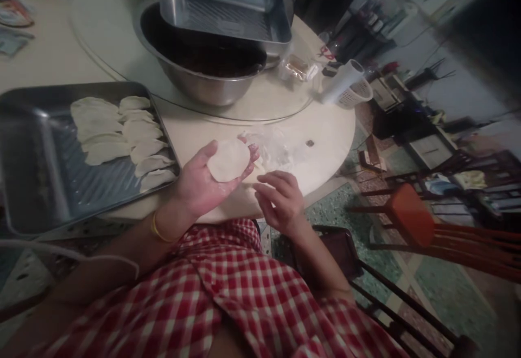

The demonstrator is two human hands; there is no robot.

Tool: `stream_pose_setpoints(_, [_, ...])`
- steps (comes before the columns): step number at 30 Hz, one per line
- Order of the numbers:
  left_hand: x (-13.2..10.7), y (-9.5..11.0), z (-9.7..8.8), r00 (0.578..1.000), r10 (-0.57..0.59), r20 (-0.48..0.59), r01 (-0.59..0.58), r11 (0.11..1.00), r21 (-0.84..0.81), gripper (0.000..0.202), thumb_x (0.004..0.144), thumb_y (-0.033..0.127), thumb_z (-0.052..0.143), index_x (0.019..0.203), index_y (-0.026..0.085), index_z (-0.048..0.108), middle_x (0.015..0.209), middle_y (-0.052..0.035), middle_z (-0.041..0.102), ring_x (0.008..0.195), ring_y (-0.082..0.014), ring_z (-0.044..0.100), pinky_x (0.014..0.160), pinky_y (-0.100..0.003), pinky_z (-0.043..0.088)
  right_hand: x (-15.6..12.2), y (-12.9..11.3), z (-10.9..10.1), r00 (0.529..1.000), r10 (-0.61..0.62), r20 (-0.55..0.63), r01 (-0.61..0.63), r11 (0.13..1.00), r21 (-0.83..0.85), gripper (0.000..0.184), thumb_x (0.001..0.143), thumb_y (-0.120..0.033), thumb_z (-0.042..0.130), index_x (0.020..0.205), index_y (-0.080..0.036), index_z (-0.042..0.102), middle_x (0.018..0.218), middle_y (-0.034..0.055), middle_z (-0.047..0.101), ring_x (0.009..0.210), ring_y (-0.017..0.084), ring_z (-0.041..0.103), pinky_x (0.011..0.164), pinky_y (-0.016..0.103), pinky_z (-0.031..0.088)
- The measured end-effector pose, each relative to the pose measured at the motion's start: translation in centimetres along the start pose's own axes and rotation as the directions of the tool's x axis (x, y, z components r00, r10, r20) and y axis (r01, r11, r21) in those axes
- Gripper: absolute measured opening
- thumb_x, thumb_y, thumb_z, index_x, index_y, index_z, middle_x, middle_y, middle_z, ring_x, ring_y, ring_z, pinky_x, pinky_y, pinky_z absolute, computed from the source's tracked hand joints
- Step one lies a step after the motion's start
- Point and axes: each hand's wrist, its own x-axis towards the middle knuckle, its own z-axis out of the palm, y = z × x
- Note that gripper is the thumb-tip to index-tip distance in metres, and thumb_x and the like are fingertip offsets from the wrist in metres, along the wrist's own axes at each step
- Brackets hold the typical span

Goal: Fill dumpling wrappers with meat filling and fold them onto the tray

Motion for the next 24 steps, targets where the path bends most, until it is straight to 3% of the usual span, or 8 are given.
stream_pose_setpoints(3, [0.5, 0.0, 0.8, 0.999, 0.002, 0.042, -0.004, 0.999, 0.038, 0.039, 0.09, 0.038, 0.043, 0.119, 0.019, 0.061, 0.139, -0.0063, 0.057, 0.134, -0.0228, 0.048, 0.109, -0.038, 0.041, 0.2, 1.0, -0.9, 0.989, 0.139, -0.049, -0.139, 0.99, 0.004, 0.023, 0.085, -0.012, 0.058, 0.105, -0.022, 0.064, 0.1, 0.0075, 0.071, 0.093, 0.02, 0.065, 0.081, 0.041, 0.055])
stream_pose_setpoints(7, [1.3, 0.3, 2.2, 0.997, -0.013, 0.081, 0.006, 0.996, 0.086, 0.046, 0.092, 0.049, 0.037, 0.124, 0.022, 0.058, 0.132, -0.0065, 0.062, 0.132, -0.0239, 0.05, 0.106, -0.041, 0.044, 1.7, 1.8, -1.3, 0.963, 0.226, -0.147, -0.226, 0.974, 0.017, 0.023, 0.087, -0.014, 0.057, 0.107, -0.024, 0.064, 0.098, 0.0054, 0.071, 0.091, 0.019, 0.065, 0.079, 0.04, 0.054])
stream_pose_setpoints(10, [1.6, 0.7, 3.0, 0.997, -0.053, 0.056, 0.051, 0.998, 0.031, 0.054, 0.093, 0.057, 0.03, 0.131, 0.025, 0.051, 0.122, -0.0073, 0.067, 0.124, -0.0239, 0.057, 0.1, -0.041, 0.048, 2.7, 1.7, -0.6, 0.977, 0.106, -0.184, -0.114, 0.993, -0.032, 0.026, 0.086, -0.017, 0.061, 0.111, -0.023, 0.062, 0.099, 0.0065, 0.07, 0.093, 0.019, 0.064, 0.081, 0.039, 0.054])
stream_pose_setpoints(13, [1.5, 1.1, 3.5, 0.993, -0.118, 0.011, 0.118, 0.99, -0.074, 0.058, 0.094, 0.06, 0.024, 0.134, 0.024, 0.048, 0.117, -0.008, 0.069, 0.115, -0.0252, 0.061, 0.094, -0.043, 0.051, 3.0, 1.4, 0.8, 0.992, -0.028, -0.119, 0.02, 0.998, -0.067, 0.026, 0.085, -0.022, 0.063, 0.11, -0.025, 0.061, 0.1, 0.0061, 0.07, 0.096, 0.02, 0.062, 0.086, 0.04, 0.052])
stream_pose_setpoints(18, [1.3, 0.8, 3.5, 0.976, -0.178, -0.124, 0.151, 0.968, -0.198, 0.058, 0.095, 0.059, 0.023, 0.123, 0.02, 0.056, 0.106, -0.0072, 0.071, 0.104, -0.0213, 0.066, 0.087, -0.033, 0.054, 2.7, 0.8, 3.2, 0.999, -0.049, -0.003, 0.049, 0.993, -0.107, 0.02, 0.088, -0.019, 0.059, 0.106, -0.027, 0.062, 0.098, 0.0034, 0.071, 0.091, 0.018, 0.062, 0.082, 0.037, 0.051])
stream_pose_setpoints(21, [1.4, 0.4, 2.6, 0.97, -0.186, -0.154, 0.153, 0.967, -0.204, 0.057, 0.095, 0.058, 0.026, 0.122, 0.019, 0.057, 0.105, -0.0075, 0.072, 0.101, -0.0207, 0.067, 0.085, -0.032, 0.054, 3.3, 0.5, 2.9, 1.0, -0.004, -0.031, 0.004, 1.0, 0.026, 0.013, 0.089, -0.016, 0.055, 0.098, -0.023, 0.062, 0.096, 0.0053, 0.072, 0.089, 0.018, 0.063, 0.078, 0.036, 0.051])
stream_pose_setpoints(24, [1.8, 0.3, 1.4, 0.979, -0.141, -0.15, 0.113, 0.977, -0.18, 0.056, 0.093, 0.059, 0.031, 0.129, 0.021, 0.052, 0.112, -0.009, 0.07, 0.107, -0.0232, 0.065, 0.09, -0.036, 0.053, 4.9, 0.4, 1.3, 0.973, 0.228, 0.028, -0.223, 0.911, 0.346, 0.01, 0.092, -0.023, 0.052, 0.089, -0.021, 0.061, 0.089, 0.0039, 0.071, 0.085, 0.015, 0.063, 0.076, 0.032, 0.053])
